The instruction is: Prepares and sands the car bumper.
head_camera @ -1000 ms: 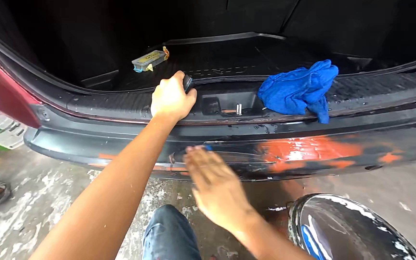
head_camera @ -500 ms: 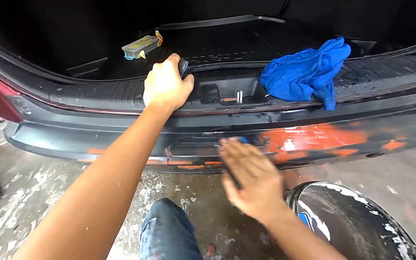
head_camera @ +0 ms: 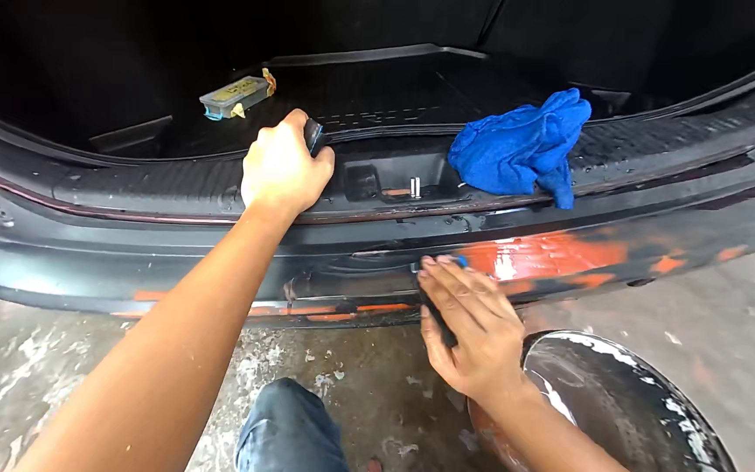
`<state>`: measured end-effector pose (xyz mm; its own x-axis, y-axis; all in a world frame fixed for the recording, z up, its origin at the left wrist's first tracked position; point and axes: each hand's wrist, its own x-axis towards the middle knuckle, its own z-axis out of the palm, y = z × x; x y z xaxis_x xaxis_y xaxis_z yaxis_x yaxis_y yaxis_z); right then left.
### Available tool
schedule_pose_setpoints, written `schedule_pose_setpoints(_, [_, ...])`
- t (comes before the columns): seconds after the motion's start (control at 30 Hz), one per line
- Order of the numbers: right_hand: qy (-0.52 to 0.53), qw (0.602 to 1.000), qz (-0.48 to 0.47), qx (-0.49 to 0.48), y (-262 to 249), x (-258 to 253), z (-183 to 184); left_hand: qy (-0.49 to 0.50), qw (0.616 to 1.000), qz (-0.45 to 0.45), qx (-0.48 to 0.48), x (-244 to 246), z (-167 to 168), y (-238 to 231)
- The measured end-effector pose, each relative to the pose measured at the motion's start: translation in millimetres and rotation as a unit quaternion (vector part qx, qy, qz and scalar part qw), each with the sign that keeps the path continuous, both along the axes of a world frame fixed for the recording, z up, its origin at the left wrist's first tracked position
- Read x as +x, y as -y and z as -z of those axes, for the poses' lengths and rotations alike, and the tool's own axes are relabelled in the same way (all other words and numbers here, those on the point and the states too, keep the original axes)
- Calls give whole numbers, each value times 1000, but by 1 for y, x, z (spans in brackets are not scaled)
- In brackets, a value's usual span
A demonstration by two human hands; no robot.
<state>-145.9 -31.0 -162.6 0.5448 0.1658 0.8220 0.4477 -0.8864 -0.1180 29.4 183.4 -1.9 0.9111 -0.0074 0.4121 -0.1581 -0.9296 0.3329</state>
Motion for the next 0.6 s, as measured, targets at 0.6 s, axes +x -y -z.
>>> schedule_pose_setpoints(0.6, [-138, 990, 34, -23, -123, -5, -15, -8, 1000, -1, 3, -3, 1, -1])
